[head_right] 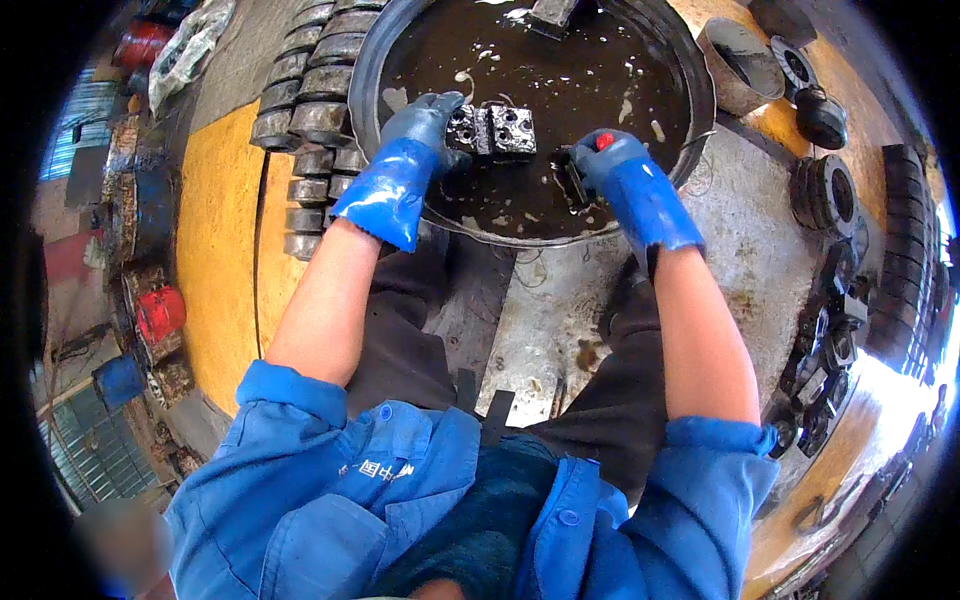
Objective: The person cleans various metal components by dipping them into a barrel of dark liquid and scrubbing them with a brush while wearing blue protective gloves.
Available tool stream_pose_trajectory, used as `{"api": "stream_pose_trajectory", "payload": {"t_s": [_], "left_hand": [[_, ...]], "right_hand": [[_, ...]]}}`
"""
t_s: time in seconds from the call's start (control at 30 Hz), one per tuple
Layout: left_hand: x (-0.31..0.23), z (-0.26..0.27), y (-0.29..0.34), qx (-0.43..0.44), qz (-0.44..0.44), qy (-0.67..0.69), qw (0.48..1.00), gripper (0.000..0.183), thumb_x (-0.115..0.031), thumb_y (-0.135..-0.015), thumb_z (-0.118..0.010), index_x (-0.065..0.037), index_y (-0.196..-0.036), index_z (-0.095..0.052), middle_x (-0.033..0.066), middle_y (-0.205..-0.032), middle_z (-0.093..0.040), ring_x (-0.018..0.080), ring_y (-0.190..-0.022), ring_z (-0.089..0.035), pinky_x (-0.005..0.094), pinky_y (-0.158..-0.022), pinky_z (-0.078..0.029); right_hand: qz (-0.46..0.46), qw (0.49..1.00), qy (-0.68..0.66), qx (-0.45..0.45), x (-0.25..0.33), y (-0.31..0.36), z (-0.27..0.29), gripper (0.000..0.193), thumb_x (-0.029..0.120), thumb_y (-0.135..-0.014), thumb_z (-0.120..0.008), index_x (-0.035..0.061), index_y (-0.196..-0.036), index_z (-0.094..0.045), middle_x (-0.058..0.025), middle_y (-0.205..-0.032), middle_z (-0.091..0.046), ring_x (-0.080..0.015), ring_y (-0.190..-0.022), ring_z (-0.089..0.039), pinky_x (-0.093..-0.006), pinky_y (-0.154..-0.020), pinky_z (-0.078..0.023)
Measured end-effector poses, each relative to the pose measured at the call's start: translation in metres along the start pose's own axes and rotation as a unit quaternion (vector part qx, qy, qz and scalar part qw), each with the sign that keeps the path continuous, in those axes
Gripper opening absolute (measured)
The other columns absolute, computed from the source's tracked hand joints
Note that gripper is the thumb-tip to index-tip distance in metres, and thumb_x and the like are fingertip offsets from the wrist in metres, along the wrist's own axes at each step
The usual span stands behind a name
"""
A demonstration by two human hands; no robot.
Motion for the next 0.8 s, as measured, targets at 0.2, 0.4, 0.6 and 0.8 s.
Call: {"api": "stream_pose_trajectory", "payload": {"t_s": [0.2, 0.4, 0.6, 0.8], "left_hand": [[0.002, 0.006, 0.006, 0.027, 0.02, 0.004, 0.999, 0.089, -0.032, -0.067, -0.091, -0.019, -0.145, -0.052, 0.0118, -0.141, -0.057, 0.0336, -0.127, -0.058, 0.0404, -0.107, -0.049], [0.003, -0.004, 0.0, -0.031, -0.022, 0.045, 0.998, 0.088, -0.026, -0.063, -0.094, -0.016, -0.141, -0.056, 0.011, -0.138, -0.06, 0.0322, -0.124, -0.06, 0.0395, -0.107, -0.049], [0.013, -0.008, 0.001, -0.051, -0.016, 0.055, 0.997, 0.091, -0.022, -0.06, -0.096, -0.016, -0.141, -0.056, 0.012, -0.137, -0.061, 0.0326, -0.126, -0.059, 0.0398, -0.107, -0.048], [0.01, -0.011, -0.005, -0.026, -0.02, 0.063, 0.997, 0.094, -0.021, -0.058, -0.097, -0.016, -0.142, -0.055, 0.0145, -0.14, -0.059, 0.0325, -0.128, -0.059, 0.0392, -0.109, -0.047]], "right_hand": [[0.08, 0.988, -0.116, -0.067, 0.076, 0.023, 0.024, 0.018, 0.02, -0.098, -0.066, 0.0083, -0.109, -0.074, -0.0024, -0.093, -0.073, -0.0118, -0.074, -0.067, -0.0278, -0.068, -0.055], [0.093, 0.965, -0.242, 0.032, 0.102, 0.026, -0.005, 0.021, 0.018, -0.095, -0.07, 0.006, -0.112, -0.075, -0.0067, -0.093, -0.076, -0.0124, -0.078, -0.07, -0.0289, -0.073, -0.058], [0.115, 0.973, -0.183, -0.078, 0.08, 0.01, 0.031, 0.023, 0.02, -0.098, -0.066, 0.007, -0.116, -0.073, -0.006, -0.102, -0.075, -0.0142, -0.081, -0.071, -0.0291, -0.074, -0.058], [0.106, 0.958, -0.264, 0.041, 0.105, 0.014, -0.013, 0.022, 0.023, -0.096, -0.071, 0.0076, -0.112, -0.074, -0.0059, -0.093, -0.076, -0.0133, -0.074, -0.07, -0.0286, -0.071, -0.058]]}}
Point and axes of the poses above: each hand's wrist, its own y-axis away from the middle knuckle, its own z-axis out of the back of the hand, x = y × z, the point moved 8 cm from there along -y, towards the middle knuckle
